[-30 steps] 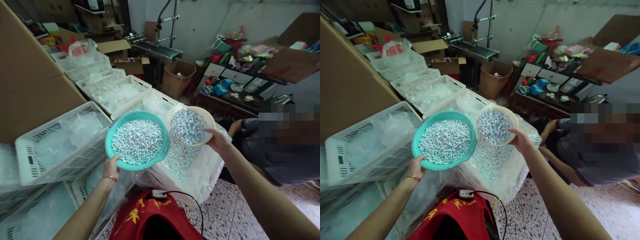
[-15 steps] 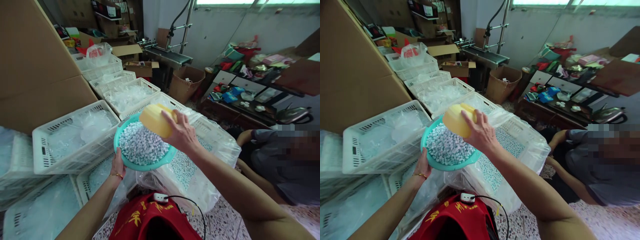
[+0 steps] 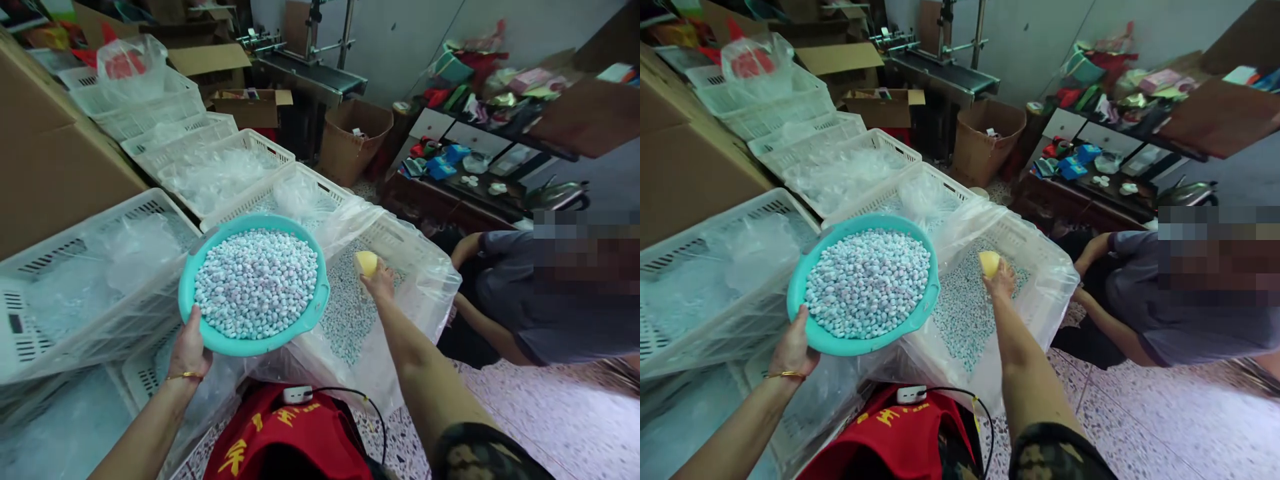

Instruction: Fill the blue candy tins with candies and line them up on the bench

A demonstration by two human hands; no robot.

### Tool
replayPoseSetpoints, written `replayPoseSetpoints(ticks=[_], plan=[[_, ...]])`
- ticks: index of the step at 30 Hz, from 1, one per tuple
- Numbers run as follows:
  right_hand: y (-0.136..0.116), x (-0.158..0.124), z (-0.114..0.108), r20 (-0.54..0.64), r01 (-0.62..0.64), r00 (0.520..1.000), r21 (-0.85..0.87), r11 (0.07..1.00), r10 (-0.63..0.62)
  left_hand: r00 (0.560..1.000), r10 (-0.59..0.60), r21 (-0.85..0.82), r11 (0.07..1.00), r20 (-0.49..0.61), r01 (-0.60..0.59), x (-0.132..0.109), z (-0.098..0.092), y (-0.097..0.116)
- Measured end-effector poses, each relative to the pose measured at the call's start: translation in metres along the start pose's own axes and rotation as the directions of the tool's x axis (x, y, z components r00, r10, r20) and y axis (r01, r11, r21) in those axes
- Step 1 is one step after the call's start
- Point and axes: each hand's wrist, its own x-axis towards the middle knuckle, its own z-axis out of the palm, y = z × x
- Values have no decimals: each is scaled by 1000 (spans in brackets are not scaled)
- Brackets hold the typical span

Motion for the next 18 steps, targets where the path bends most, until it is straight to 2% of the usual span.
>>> replayPoseSetpoints(ticks=[1,2,4,7,10,12,15,18], plan=[[-1,5,17,-53,10,999,-29,1000,-12,1000,-2,10,1000,-13,3,0,0,0],[-4,6,33,-51,43,998,-20,999,-44,1000,-5,21,1000,-28,6,0,1,-1],[-9,2,59,12,164,986,9,986,-164,999,4,40,999,-51,-2,0,2,-2],[-14,-23,83,150,354,925,-13,935,-348,997,27,60,998,-72,-23,-1,5,-2],[-17,-51,90,271,482,848,-40,875,-455,996,21,83,996,-84,-13,-1,5,-2],[-15,-65,88,318,524,814,-40,851,-486,997,15,85,996,-80,-8,0,5,-2],[-1,-76,81,405,530,775,4,848,-486,996,14,91,996,-83,-6,1,3,-3],[24,-78,76,520,511,689,143,847,-504,995,20,114,993,-99,-8,1,3,-3]])
